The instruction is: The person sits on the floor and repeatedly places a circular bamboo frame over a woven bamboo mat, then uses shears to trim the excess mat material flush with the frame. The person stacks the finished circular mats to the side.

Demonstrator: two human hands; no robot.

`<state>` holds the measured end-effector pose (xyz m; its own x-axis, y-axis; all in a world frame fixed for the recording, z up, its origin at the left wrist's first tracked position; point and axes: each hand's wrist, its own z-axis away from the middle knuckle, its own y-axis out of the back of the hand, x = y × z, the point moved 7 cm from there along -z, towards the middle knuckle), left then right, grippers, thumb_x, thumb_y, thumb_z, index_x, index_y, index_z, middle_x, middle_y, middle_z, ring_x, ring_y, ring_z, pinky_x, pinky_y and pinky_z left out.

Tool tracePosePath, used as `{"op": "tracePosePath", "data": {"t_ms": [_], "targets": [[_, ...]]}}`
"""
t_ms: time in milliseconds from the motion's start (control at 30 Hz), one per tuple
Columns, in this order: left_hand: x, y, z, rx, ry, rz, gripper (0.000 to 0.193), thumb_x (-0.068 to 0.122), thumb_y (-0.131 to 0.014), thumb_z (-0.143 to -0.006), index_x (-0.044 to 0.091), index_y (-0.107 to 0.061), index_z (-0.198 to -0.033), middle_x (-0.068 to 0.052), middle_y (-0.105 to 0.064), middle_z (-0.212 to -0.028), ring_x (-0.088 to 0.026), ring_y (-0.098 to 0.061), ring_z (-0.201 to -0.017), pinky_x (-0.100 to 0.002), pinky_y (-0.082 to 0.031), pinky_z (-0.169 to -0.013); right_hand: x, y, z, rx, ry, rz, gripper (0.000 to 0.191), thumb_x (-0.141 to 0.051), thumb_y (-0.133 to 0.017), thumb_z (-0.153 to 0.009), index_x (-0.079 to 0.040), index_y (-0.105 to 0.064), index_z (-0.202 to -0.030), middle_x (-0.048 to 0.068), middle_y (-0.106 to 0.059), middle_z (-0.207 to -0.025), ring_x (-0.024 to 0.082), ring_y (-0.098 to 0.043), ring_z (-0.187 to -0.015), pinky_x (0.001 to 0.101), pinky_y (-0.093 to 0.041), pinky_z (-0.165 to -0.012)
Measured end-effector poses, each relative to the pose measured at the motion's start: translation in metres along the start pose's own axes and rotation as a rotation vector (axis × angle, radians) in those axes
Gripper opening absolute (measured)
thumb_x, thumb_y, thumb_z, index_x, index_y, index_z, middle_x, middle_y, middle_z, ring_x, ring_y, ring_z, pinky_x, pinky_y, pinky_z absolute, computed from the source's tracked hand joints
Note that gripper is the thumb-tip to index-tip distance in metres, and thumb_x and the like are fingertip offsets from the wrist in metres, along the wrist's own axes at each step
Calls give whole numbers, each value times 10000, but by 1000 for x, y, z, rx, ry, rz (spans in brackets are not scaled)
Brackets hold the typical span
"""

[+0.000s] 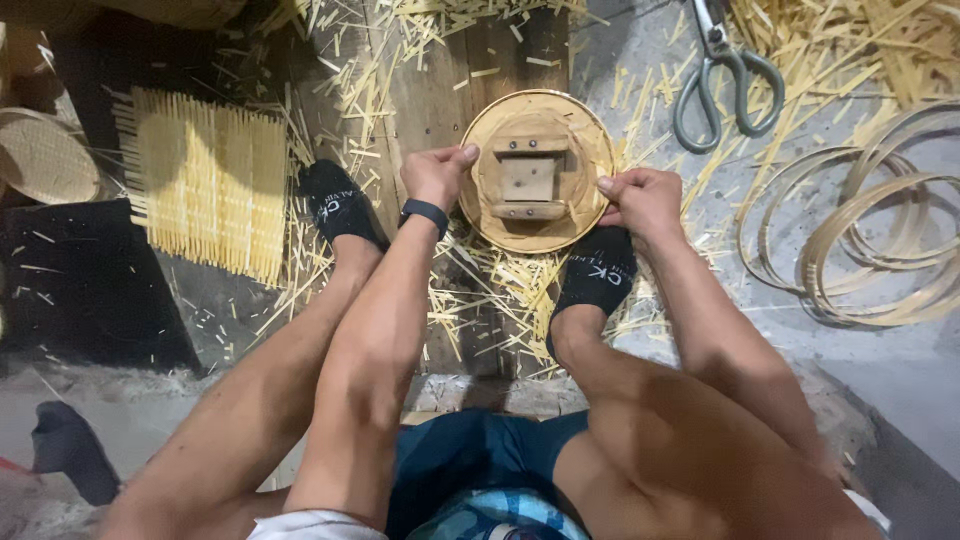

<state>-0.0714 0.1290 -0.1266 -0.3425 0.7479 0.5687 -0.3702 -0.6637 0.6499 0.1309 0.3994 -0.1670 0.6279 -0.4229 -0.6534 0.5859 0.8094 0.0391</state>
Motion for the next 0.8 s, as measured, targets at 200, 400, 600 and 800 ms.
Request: {"op": "tracePosePath", "data": {"t_ms": [200,400,600,800], "targets": [[-29,-35,66,-376,313,1008,377,214,-644,-991,-29,-640,-1279,-163,-710,-1261,-245,-725,-1101,-371,-610,-942,-16,-18,34,-253,-73,-189,201,-145,-656,-959,44,-706,-1003,132,-775,-928,175,-789,-784,317,-639,-697],[-53,-75,106,-360,427,1032,236,61,-598,-990,-59,-642,-1189,-174,-721,-1141,-271,-735,-973,-405,-627,-871,1,-20,20,-177,-12,128,254,-136,-692,-984,116,-708,-1018,153,-744,-924,199,-739,-727,316,-664,-600],[-58,-83,105,-239,485,920,240,70,-635,-979,-38,-658,-1192,-162,-726,-1105,-251,-728,-882,-369,-626,-751,4,-16,14,-107,58,183,219,-149,-693,-971,49,-743,-1051,138,-759,-879,187,-712,-633,278,-576,-476],[-18,3,81,-374,205,504,291,100,-679,-959,-18,-693,-1224,-174,-760,-1075,-260,-744,-856,-341,-623,-703,-61,-16,48,-25,397,408,684,-309,-779,-981,85,-481,-1454,196,-674,-1228,282,-705,-1082,394,-608,-895]]}}
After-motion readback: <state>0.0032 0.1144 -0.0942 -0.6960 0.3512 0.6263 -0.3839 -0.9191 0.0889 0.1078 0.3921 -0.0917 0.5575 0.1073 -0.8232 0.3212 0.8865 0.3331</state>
